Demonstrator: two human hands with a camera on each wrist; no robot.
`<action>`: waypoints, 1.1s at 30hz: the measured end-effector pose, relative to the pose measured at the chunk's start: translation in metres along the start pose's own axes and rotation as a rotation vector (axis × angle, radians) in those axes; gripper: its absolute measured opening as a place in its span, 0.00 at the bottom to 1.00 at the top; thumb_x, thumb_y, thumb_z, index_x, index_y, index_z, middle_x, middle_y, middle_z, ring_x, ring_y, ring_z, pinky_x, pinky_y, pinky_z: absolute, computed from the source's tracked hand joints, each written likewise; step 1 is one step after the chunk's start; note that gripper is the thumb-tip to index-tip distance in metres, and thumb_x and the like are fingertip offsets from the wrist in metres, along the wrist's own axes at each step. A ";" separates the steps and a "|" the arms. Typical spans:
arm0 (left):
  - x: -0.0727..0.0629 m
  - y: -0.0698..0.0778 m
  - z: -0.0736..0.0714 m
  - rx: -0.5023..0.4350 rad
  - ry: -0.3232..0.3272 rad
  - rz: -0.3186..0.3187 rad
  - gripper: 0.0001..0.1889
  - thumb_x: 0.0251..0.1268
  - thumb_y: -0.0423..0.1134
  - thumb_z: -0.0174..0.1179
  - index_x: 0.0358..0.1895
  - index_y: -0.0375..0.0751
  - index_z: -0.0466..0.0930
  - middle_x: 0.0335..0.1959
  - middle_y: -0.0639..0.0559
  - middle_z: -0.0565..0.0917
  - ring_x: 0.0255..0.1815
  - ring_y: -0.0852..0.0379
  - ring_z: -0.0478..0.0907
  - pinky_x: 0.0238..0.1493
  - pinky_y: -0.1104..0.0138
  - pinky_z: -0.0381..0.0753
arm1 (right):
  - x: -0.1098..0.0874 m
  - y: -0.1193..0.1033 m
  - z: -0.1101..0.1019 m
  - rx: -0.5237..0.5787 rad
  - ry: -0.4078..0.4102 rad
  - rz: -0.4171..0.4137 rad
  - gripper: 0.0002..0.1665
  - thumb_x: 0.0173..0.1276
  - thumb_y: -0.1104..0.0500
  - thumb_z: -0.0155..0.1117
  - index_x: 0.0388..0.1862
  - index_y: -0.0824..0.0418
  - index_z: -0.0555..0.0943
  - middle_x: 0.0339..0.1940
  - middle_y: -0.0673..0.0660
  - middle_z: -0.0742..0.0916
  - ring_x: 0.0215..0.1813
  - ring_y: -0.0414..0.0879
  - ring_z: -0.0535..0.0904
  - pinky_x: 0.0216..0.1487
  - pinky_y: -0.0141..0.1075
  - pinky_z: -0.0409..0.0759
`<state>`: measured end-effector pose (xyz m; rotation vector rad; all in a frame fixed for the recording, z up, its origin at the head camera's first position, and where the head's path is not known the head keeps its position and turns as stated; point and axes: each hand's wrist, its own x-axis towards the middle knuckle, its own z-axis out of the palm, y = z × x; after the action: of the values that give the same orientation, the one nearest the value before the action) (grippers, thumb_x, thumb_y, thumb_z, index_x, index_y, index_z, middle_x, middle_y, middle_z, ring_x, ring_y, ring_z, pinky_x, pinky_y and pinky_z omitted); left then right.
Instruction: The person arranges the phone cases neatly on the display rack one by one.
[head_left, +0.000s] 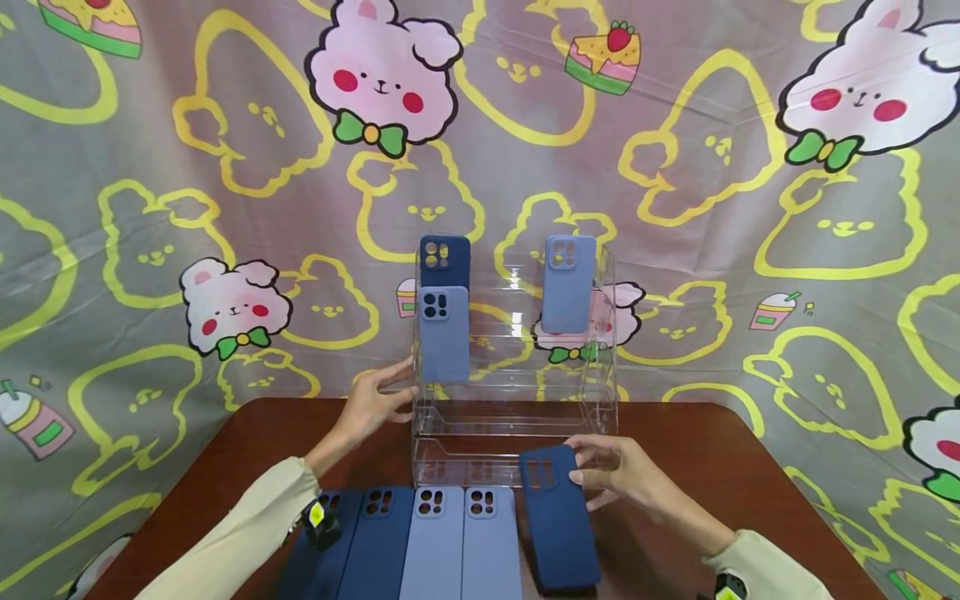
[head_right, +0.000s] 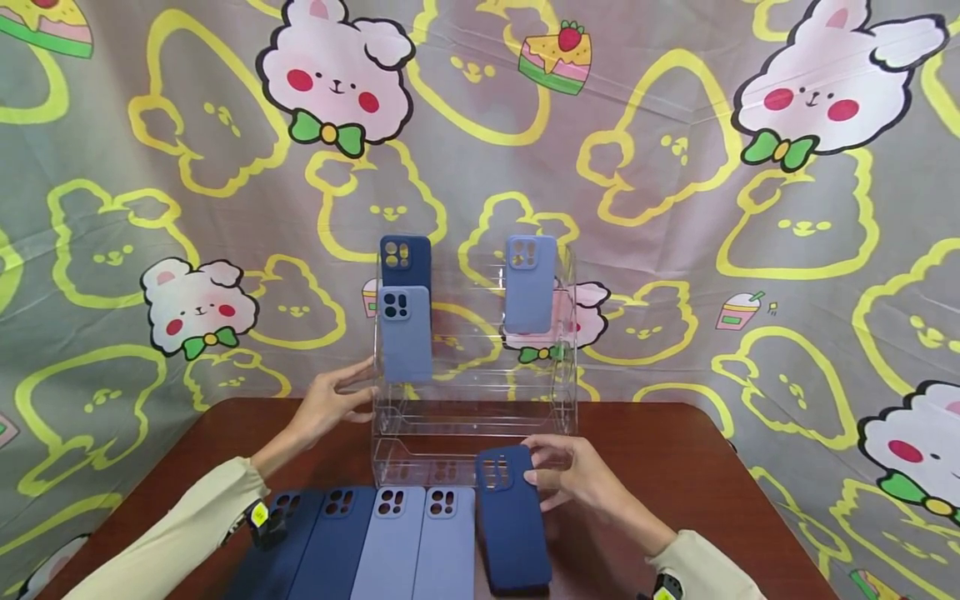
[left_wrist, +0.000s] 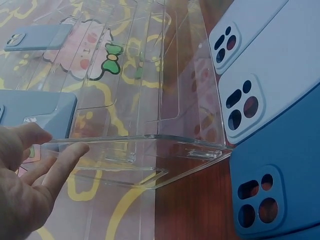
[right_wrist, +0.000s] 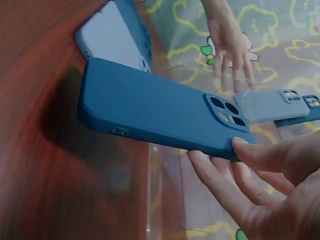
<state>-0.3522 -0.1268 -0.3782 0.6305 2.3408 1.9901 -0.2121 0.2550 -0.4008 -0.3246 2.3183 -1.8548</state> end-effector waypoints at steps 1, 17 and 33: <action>0.000 0.000 0.000 0.000 0.001 -0.001 0.32 0.72 0.23 0.62 0.78 0.34 0.66 0.69 0.26 0.76 0.61 0.30 0.81 0.43 0.56 0.94 | 0.001 -0.002 -0.001 -0.002 0.009 -0.005 0.33 0.72 0.66 0.71 0.71 0.76 0.72 0.49 0.66 0.82 0.41 0.50 0.87 0.38 0.54 0.94; -0.002 0.003 0.003 0.014 0.015 0.018 0.32 0.72 0.23 0.62 0.77 0.33 0.67 0.68 0.25 0.76 0.60 0.31 0.83 0.43 0.56 0.94 | 0.021 -0.056 -0.030 -0.154 0.195 -0.082 0.37 0.73 0.61 0.71 0.77 0.67 0.71 0.62 0.74 0.80 0.49 0.54 0.89 0.44 0.53 0.94; -0.001 0.003 0.004 0.018 0.026 0.011 0.32 0.72 0.22 0.61 0.77 0.34 0.67 0.68 0.25 0.76 0.59 0.30 0.82 0.43 0.55 0.94 | 0.057 -0.093 -0.060 -0.173 0.307 -0.331 0.32 0.75 0.60 0.70 0.74 0.64 0.74 0.54 0.61 0.79 0.48 0.38 0.89 0.47 0.47 0.94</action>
<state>-0.3495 -0.1232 -0.3768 0.6227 2.3781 1.9959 -0.2758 0.2770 -0.2962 -0.5051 2.7865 -1.9691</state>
